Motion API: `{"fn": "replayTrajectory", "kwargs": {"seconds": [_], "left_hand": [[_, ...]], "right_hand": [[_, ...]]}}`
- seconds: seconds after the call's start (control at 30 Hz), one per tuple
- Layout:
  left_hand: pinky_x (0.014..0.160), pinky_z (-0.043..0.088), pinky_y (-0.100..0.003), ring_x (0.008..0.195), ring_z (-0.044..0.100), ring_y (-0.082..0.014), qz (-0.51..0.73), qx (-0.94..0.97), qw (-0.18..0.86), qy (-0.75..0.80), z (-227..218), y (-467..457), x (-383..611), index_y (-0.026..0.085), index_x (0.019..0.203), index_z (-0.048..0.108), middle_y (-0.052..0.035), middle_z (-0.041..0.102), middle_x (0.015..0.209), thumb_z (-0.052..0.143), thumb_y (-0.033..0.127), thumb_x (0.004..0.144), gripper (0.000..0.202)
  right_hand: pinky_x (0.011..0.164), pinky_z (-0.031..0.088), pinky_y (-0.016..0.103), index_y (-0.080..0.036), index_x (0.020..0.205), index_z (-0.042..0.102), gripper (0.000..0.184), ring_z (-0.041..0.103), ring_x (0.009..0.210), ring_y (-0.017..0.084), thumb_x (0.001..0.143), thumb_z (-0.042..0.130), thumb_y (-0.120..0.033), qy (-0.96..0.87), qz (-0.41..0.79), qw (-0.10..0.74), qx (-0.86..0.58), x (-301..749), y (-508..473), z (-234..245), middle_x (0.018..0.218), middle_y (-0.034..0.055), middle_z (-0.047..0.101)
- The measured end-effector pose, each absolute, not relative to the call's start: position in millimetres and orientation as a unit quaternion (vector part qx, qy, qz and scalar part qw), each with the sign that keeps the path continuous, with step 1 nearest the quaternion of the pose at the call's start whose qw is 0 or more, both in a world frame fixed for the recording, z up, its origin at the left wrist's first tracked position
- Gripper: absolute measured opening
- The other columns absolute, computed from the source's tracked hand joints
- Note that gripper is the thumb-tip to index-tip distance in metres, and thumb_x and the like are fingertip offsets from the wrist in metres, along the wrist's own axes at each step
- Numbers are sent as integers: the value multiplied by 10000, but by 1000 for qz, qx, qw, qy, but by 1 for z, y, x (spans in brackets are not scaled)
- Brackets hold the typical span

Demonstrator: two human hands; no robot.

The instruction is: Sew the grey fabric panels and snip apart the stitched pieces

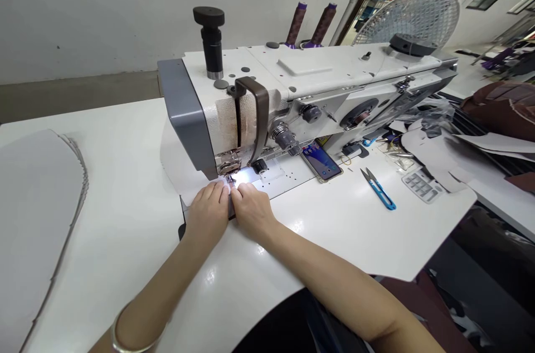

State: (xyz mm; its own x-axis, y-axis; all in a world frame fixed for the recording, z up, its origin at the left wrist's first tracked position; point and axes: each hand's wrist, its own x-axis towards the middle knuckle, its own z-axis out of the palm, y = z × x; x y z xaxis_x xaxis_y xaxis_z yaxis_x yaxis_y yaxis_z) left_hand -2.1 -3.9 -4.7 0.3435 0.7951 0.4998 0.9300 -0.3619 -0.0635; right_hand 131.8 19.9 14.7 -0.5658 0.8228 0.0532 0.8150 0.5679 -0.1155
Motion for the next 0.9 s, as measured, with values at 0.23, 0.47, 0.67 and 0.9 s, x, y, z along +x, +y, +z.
{"fn": "replayTrajectory", "kwargs": {"seconds": [0.23, 0.47, 0.67, 0.9], "left_hand": [[912, 446, -415, 1059, 547, -288, -187, -798, 137, -556, -9, -2, -6, 48, 1030, 626, -178, 632, 1095, 387, 71, 839, 307], [942, 452, -410, 1096, 532, -266, -215, -791, 81, -567, -11, 9, -20, 66, 1107, 613, -159, 635, 1110, 329, 37, 809, 412], [929, 465, -425, 1138, 509, -268, -225, -781, 42, -581, -11, 10, -21, 115, 1135, 610, -132, 639, 1117, 332, 41, 798, 443], [927, 469, -400, 1125, 523, -257, -208, -783, 74, -581, -11, 10, -21, 118, 1115, 616, -124, 640, 1112, 343, 13, 787, 440]], "right_hand": [[523, 315, 267, -169, 1034, 529, 182, 466, 793, 193, 901, 413, -125, -884, 34, 66, -462, 132, 22, 7, 873, 68, 549], [513, 273, 275, -173, 925, 525, 175, 452, 738, 183, 877, 387, -75, -881, 8, 71, -467, 130, 22, 1, 804, 51, 520], [505, 239, 274, -172, 906, 518, 165, 446, 735, 178, 879, 387, -75, -879, 7, 66, -472, 129, 22, 2, 795, 51, 513], [522, 227, 276, -172, 901, 530, 162, 429, 719, 176, 871, 406, -73, -876, 1, 71, -477, 128, 21, 2, 782, 48, 510]]}}
